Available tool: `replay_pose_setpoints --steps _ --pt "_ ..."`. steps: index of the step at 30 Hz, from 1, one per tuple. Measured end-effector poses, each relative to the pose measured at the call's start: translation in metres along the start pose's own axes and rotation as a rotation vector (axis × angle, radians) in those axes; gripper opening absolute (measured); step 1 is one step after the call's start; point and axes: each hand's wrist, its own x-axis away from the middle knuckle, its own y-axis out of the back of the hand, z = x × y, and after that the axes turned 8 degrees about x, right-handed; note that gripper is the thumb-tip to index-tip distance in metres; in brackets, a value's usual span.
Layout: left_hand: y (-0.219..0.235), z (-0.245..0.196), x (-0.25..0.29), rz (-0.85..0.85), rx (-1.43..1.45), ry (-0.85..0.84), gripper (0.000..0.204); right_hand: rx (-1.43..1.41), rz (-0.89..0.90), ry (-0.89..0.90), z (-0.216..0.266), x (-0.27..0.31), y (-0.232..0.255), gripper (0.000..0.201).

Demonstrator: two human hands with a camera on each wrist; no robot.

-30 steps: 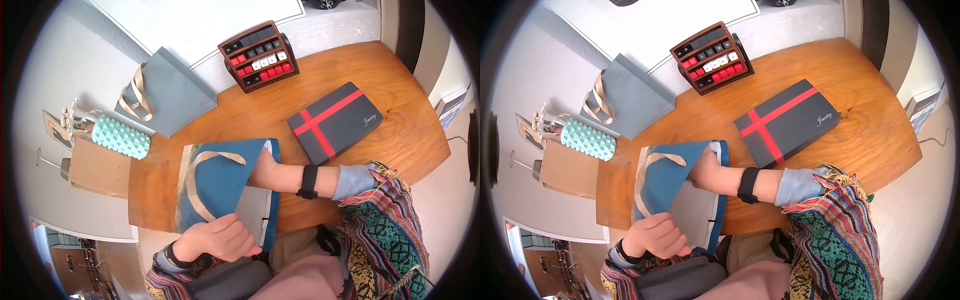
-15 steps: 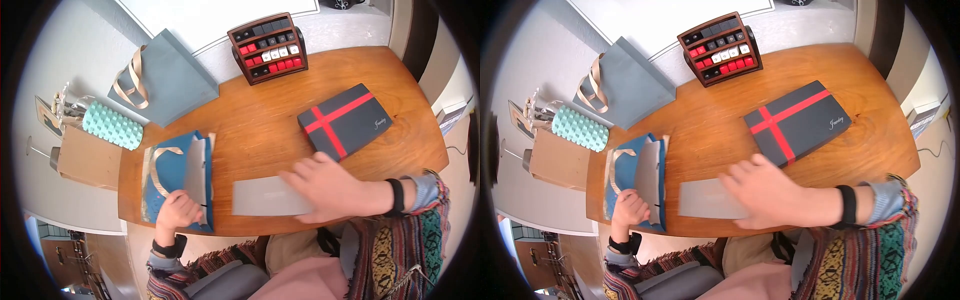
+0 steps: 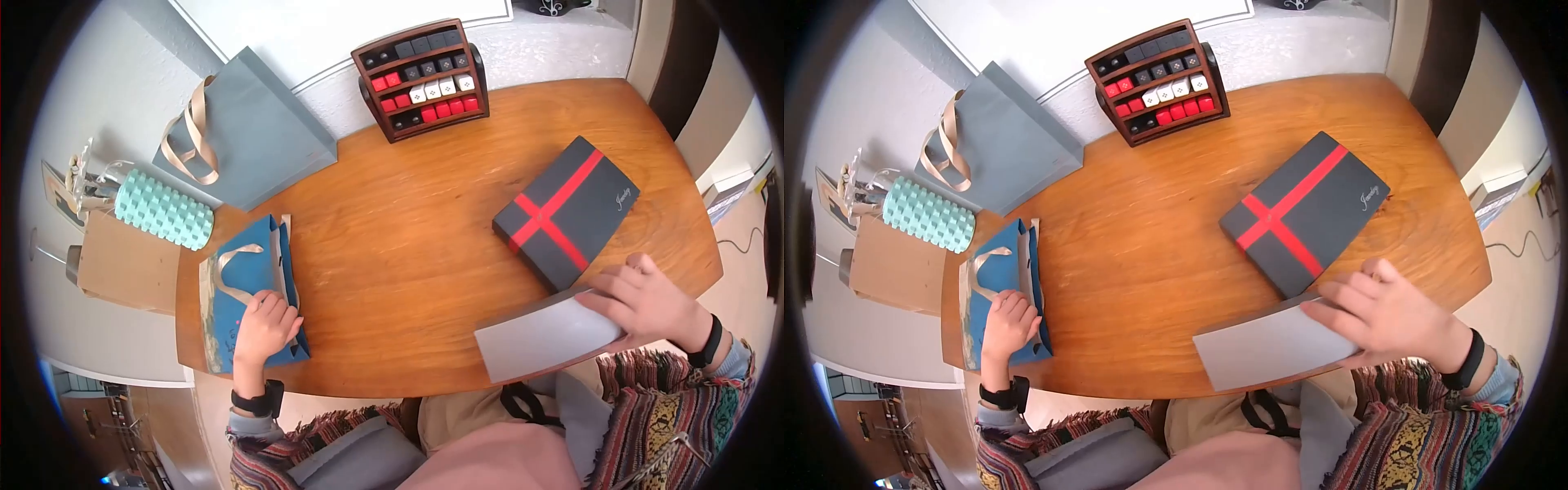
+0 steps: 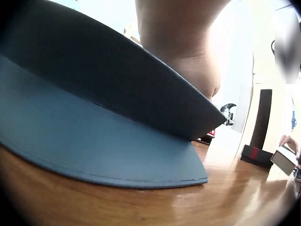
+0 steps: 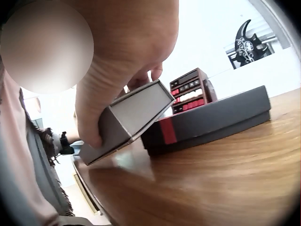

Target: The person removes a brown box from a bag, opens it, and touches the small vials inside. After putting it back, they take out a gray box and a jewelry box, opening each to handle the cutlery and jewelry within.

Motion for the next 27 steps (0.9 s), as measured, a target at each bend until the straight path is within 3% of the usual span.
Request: replay_pose_setpoints --steps 3,11,22,25,27 --pt "0.018 -0.011 -0.018 -0.039 -0.014 -0.019 0.017 0.054 -0.056 0.000 -0.016 0.012 -0.009 0.082" --pt "0.035 -0.052 -0.051 -0.027 0.100 -0.070 0.020 -0.115 0.018 -0.036 -0.027 0.003 -0.013 0.088" --pt "0.046 -0.072 -0.073 -0.036 0.150 -0.091 0.020 -0.124 -0.160 -0.063 -0.067 -0.080 -0.060 0.081" --pt "0.049 -0.078 -0.085 -0.068 0.168 -0.003 0.022 -0.166 -0.114 -0.042 -0.060 -0.102 -0.061 0.079" --pt "0.050 -0.085 -0.097 -0.035 0.297 0.156 0.027 -0.250 -0.141 -0.039 -0.051 -0.116 -0.072 0.077"
